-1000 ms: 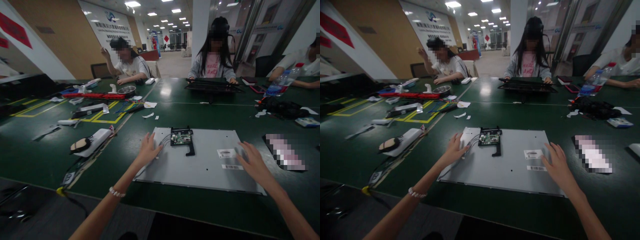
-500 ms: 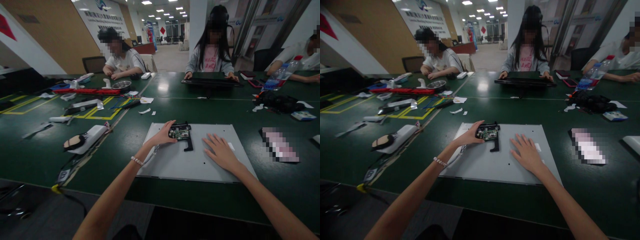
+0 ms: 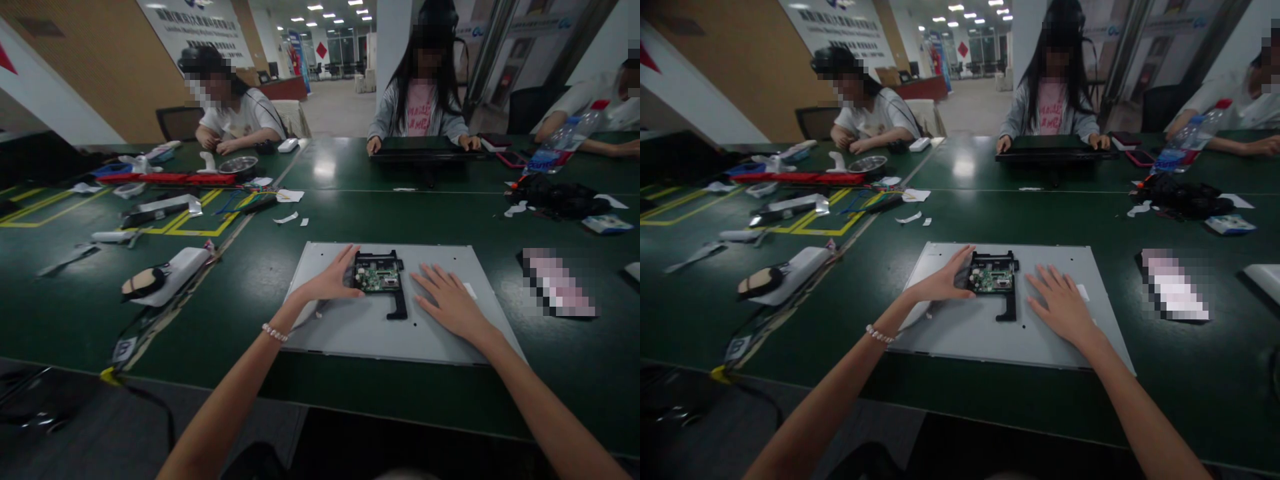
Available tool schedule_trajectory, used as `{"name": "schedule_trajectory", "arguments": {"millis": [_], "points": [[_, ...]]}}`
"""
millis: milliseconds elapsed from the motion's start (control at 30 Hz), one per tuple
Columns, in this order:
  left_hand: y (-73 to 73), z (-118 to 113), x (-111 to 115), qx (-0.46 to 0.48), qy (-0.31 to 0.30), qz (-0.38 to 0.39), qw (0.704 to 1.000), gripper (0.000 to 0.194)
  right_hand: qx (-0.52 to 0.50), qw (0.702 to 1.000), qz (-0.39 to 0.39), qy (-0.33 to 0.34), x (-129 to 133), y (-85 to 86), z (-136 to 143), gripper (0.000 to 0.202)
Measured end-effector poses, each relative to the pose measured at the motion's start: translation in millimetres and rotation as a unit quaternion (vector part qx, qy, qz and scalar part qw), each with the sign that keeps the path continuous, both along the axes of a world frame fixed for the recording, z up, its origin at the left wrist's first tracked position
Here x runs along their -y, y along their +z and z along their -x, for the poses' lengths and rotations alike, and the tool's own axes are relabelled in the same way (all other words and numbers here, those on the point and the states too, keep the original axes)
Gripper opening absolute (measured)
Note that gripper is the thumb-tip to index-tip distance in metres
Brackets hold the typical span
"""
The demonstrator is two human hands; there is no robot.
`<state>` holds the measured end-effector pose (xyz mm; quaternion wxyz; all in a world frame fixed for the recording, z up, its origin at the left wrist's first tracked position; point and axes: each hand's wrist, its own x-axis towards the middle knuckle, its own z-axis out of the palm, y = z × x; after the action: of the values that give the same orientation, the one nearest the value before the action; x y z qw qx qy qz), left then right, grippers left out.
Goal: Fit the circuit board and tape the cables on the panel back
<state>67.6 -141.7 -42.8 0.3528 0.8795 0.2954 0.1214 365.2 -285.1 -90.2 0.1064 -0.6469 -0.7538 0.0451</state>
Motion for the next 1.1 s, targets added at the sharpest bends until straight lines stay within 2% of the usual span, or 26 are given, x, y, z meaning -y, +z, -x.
{"name": "schedule_trajectory", "arguments": {"millis": [133,367,500,633,867,967,1033,1100], "points": [[-3.5,6.1,-6.1,-0.001,-0.010,0.021,1.000,0.112,-0.019,1.000,0.003,0.004,1.0,-0.8,-6.3,0.057],[-11.8,-7.1,-7.8,-0.032,-0.032,-0.058,0.997,0.115,-0.096,0.995,-0.002,-0.005,-14.6,11.1,-13.1,0.067],[-13.8,-16.0,-8.1,-0.018,-0.009,-0.079,0.997,0.112,-0.172,0.984,0.007,0.045,-33.2,20.3,-2.3,0.084],[-16.7,-18.8,-6.5,-0.020,-0.004,-0.094,0.995,0.111,-0.201,0.976,0.016,0.085,-48.6,16.2,12.1,0.094],[-15.1,-17.4,3.6,-0.063,-0.028,-0.104,0.992,0.112,-0.200,0.976,-0.012,0.087,-44.1,4.6,6.6,0.083],[-11.0,-7.4,-8.7,-0.074,-0.047,-0.104,0.991,0.105,-0.195,0.977,-0.005,0.084,-35.9,5.2,1.0,0.082],[-9.7,6.6,-30.4,-0.073,0.002,-0.136,0.988,0.088,-0.189,0.979,0.004,0.080,-31.5,7.1,0.0,0.080],[-9.5,25.2,-60.6,-0.083,0.108,-0.200,0.970,0.068,-0.183,0.980,0.011,0.077,-29.1,9.6,0.9,0.075]]}}
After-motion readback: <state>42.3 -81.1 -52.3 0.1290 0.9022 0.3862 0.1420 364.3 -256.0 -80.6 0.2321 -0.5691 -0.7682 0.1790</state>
